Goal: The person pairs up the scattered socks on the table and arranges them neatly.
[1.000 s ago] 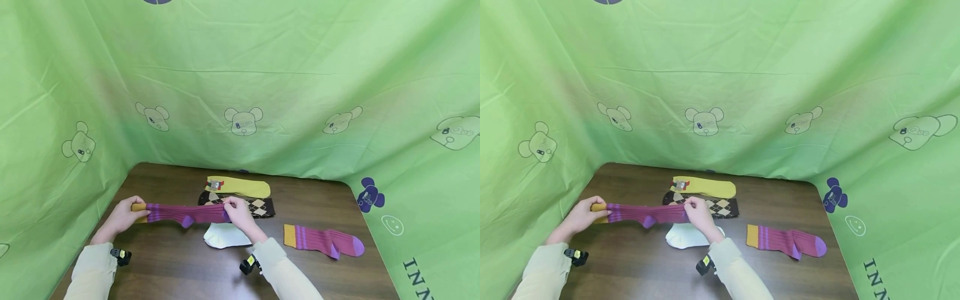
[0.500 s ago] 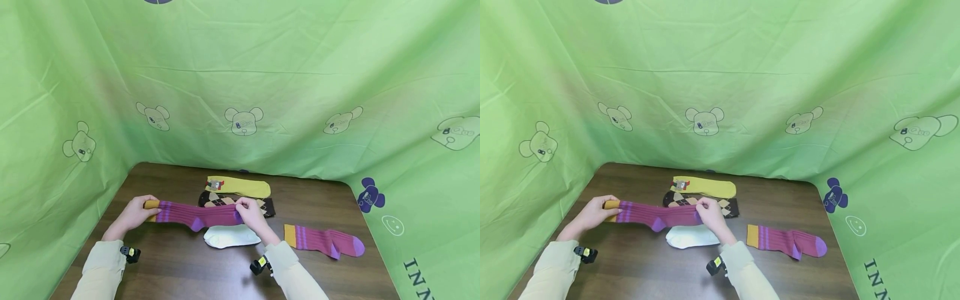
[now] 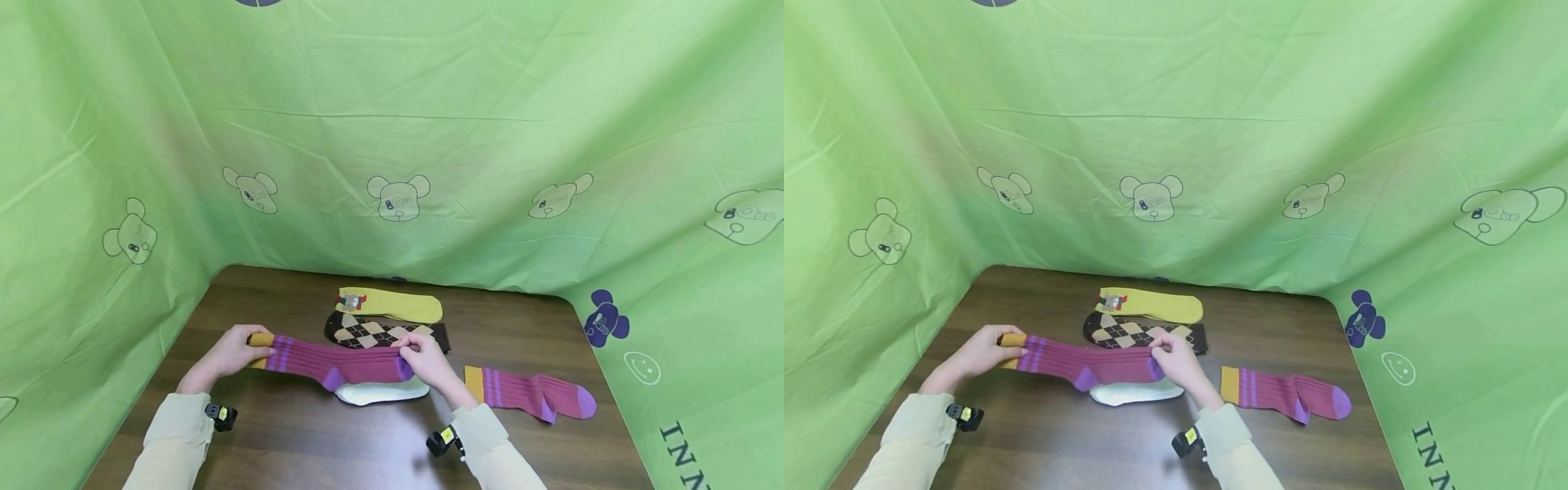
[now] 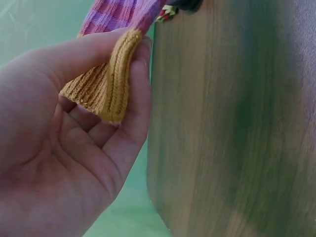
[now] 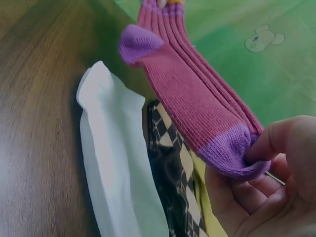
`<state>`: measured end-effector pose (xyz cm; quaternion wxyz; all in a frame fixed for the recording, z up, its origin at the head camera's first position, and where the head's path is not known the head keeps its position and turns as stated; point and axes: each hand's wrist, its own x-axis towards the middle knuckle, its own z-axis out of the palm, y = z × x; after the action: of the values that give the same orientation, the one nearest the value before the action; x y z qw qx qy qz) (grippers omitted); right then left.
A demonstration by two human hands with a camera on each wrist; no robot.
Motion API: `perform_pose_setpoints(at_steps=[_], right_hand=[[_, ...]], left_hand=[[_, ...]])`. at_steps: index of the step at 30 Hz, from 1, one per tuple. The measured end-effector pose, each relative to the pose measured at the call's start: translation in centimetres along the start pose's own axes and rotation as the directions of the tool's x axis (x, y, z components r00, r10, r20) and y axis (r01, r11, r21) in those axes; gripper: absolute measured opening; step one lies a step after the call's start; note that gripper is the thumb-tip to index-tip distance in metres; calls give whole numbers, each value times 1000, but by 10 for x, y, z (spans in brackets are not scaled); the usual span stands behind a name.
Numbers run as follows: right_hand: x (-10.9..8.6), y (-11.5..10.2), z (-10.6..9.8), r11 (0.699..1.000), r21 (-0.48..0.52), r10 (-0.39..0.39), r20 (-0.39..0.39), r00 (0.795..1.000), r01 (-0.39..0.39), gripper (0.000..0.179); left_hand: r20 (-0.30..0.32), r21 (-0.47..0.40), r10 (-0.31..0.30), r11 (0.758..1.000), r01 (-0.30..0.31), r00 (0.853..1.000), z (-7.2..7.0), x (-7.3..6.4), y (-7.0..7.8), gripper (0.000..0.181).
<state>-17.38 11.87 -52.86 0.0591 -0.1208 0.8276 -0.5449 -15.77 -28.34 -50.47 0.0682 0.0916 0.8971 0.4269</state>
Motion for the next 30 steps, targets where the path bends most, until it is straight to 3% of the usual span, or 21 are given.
perform_pose_setpoints(at_steps=[7, 21, 25, 30], right_hand=[[-10, 10, -17, 999, 17, -51, 109, 993, 50, 13], [-33, 33, -37, 1000, 27, -7, 274, 962, 0, 11], [-39, 39, -41, 998, 24, 42, 312, 949, -52, 12], [-47, 47, -45, 989, 21, 129, 375, 918, -147, 13]], left_hand=[[76, -33, 31, 999, -28, 997, 13, 0, 1, 18], [208, -67, 96, 994, -83, 973, 44, -4, 1, 17], [267, -105, 67, 994, -40, 961, 51, -4, 0, 17], [327, -183, 36, 983, 26, 944, 60, -7, 2, 16]])
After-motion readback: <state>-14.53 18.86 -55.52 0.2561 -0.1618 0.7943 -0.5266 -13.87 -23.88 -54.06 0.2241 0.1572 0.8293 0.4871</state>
